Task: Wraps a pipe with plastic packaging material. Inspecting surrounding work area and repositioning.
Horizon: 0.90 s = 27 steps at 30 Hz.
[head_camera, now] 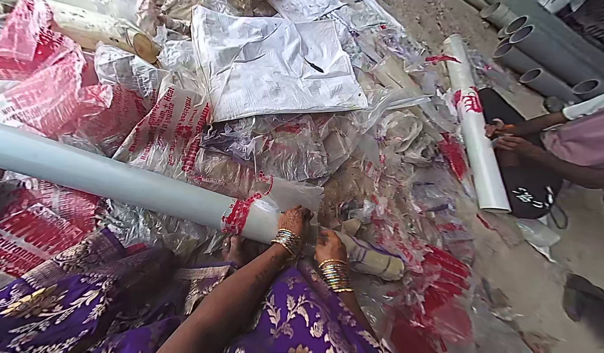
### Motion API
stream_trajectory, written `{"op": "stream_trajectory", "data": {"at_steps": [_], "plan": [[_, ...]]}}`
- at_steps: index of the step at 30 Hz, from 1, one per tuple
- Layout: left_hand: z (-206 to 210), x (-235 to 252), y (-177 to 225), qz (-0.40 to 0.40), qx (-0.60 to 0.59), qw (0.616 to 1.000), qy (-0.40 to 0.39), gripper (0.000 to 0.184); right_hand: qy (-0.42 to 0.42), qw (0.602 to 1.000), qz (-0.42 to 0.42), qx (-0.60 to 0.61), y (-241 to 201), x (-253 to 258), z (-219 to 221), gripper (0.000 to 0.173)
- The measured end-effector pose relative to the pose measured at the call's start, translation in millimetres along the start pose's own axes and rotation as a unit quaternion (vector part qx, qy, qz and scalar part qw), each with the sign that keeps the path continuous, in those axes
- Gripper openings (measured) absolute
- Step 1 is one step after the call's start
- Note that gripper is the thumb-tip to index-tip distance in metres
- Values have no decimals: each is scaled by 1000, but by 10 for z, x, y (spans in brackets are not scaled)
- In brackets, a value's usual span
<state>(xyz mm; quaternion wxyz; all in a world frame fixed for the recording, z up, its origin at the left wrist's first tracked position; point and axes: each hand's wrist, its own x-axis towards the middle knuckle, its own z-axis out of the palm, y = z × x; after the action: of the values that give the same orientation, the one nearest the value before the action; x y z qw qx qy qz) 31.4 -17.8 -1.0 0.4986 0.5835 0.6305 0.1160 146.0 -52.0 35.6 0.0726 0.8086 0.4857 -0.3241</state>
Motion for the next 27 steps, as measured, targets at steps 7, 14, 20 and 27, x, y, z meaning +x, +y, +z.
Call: {"op": "stream_trajectory", "data": {"at_steps": [7, 14, 20, 27], "plan": [[39, -148, -57, -18, -109, 991, 73, 33, -41, 998, -3, 42, 3, 194, -130, 30], [-60, -289, -70, 11, -107, 994, -8, 31, 170, 938, -35, 299, 554, 284, -123, 36], [-205, -427, 100, 124, -31, 991, 24, 28, 334, 871, -247, 262, 447, 465, 220, 44], [-337, -395, -149, 301, 115, 946, 25, 25, 165, 962, -195, 92, 212, 832, 137, 44]]}}
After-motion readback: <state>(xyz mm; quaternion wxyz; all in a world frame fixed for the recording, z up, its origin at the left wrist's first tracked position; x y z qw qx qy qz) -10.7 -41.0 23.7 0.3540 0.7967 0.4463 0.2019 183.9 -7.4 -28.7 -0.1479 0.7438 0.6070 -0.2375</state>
